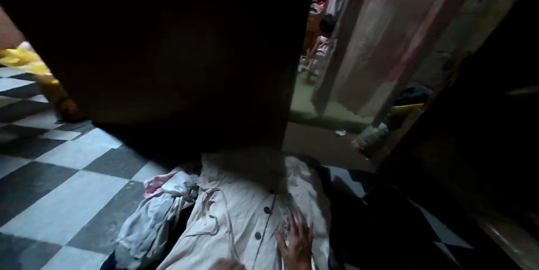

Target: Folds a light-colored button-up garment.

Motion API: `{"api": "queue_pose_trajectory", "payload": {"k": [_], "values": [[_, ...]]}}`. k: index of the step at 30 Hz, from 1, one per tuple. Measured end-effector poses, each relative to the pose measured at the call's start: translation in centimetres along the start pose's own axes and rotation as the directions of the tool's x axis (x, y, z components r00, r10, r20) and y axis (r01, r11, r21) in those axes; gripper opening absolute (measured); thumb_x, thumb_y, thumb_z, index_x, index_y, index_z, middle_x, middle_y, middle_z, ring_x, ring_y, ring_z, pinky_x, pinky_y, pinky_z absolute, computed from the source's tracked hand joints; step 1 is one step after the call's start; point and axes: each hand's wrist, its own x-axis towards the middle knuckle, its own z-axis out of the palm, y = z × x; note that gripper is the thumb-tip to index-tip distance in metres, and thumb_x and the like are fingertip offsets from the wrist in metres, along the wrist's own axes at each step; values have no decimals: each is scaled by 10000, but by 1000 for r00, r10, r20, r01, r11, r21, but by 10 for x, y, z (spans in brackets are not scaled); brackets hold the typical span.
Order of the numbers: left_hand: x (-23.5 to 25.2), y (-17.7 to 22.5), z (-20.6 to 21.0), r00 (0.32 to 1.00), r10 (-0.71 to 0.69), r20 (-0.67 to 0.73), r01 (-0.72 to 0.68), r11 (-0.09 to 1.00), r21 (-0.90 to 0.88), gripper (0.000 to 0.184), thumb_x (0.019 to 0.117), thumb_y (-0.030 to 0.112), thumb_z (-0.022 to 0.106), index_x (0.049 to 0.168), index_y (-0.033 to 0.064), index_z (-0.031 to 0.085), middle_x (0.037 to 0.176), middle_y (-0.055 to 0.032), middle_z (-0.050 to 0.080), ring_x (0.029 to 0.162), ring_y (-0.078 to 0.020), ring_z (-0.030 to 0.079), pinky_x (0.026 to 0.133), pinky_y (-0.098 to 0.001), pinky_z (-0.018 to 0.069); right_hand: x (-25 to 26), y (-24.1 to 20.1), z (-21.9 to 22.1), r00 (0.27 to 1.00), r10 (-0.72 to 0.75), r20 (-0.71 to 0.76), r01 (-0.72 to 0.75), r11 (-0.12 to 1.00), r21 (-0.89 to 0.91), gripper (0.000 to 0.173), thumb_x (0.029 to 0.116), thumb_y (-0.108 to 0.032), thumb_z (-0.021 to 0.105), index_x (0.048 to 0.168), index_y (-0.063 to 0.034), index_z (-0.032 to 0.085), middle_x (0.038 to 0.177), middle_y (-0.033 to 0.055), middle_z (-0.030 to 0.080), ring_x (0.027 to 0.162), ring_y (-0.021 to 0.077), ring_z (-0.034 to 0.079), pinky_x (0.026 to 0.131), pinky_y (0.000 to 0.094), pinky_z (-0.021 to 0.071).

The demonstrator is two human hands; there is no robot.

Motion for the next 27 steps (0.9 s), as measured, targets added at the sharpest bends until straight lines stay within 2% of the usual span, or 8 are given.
{"api": "queue_pose_trajectory", "payload": {"k": [4, 8, 11, 13, 16, 19, 23, 27], "values": [[-8, -35, -32, 887, -446, -118, 425, 890, -167, 200, 910, 10, 641, 1042, -117, 721, 956, -249, 738, 890, -388, 740, 843, -543, 591, 21, -8, 8, 924, 159, 348, -150, 987, -54, 713, 1038, -476, 496, 1575, -22, 375, 1648, 241, 295, 1526, 446, 269, 1198, 696, 185], [-5, -94, -61, 541, -841, -1, 739, 476, -476, 298, 1029, 114, 551, 1206, -108, 639, 1090, -266, 691, 980, -338, 687, 922, -500, 541, 33, -17, 7, 844, 258, 470, -238, 966, -104, 751, 1059, -499, 466, 1621, -46, 261, 1683, 216, 217, 1559, 417, 192, 1222, 670, 157], [4, -142, -65, 320, -939, 126, 789, 191, -584, 315, 1061, 128, 528, 1267, -103, 587, 1103, -250, 653, 901, -273, 644, 849, -441, 534, 36, -38, 5, 876, 251, 412, -213, 967, -138, 702, 1045, -494, 498, 1590, -72, 368, 1661, 219, 275, 1532, 445, 245, 1202, 685, 176], [16, -165, -60, 197, -953, 229, 723, -17, -691, 311, 1079, 154, 501, 1298, -58, 565, 1020, -168, 647, 791, -194, 612, 742, -359, 532, 28, -55, 15, 947, 86, 310, -64, 995, -78, 658, 1010, -446, 562, 1514, -29, 488, 1615, 277, 337, 1489, 498, 312, 1191, 696, 193], [42, -182, -48, 173, -924, 342, 478, -224, -849, 173, 1079, 171, 464, 1054, 31, 561, 692, -22, 582, 517, -82, 517, 474, -226, 435, 13, -85, 30, 951, -207, 231, 230, 971, -73, 590, 986, -439, 591, 1438, -60, 597, 1553, 254, 455, 1444, 494, 405, 1143, 757, 228], [73, -179, -43, 149, -928, 341, 447, -245, -860, 200, 1061, 184, 520, 1079, 5, 608, 766, -37, 599, 596, -91, 547, 559, -248, 475, 5, -103, 44, 882, -399, 251, 429, 900, -75, 528, 982, -413, 601, 1412, -110, 636, 1527, 195, 515, 1420, 468, 455, 1091, 802, 251], [93, -186, -35, 82, -946, 312, 427, -250, -869, 323, 1064, 247, 549, 1221, -33, 586, 898, -88, 591, 696, -126, 527, 659, -290, 476, 6, -104, 61, 830, -407, 382, 477, 872, -107, 533, 1010, -461, 538, 1450, -167, 608, 1569, 117, 489, 1465, 399, 421, 1113, 777, 244], [103, -189, -37, 60, -952, 300, 210, -282, -936, 111, 1028, 149, 573, 992, 44, 583, 685, 5, 495, 524, -67, 440, 487, -212, 400, 20, -109, 65, 769, -349, 536, 436, 899, -40, 547, 1043, -455, 488, 1479, -134, 570, 1593, 134, 452, 1506, 391, 353, 1151, 778, 149]]}}
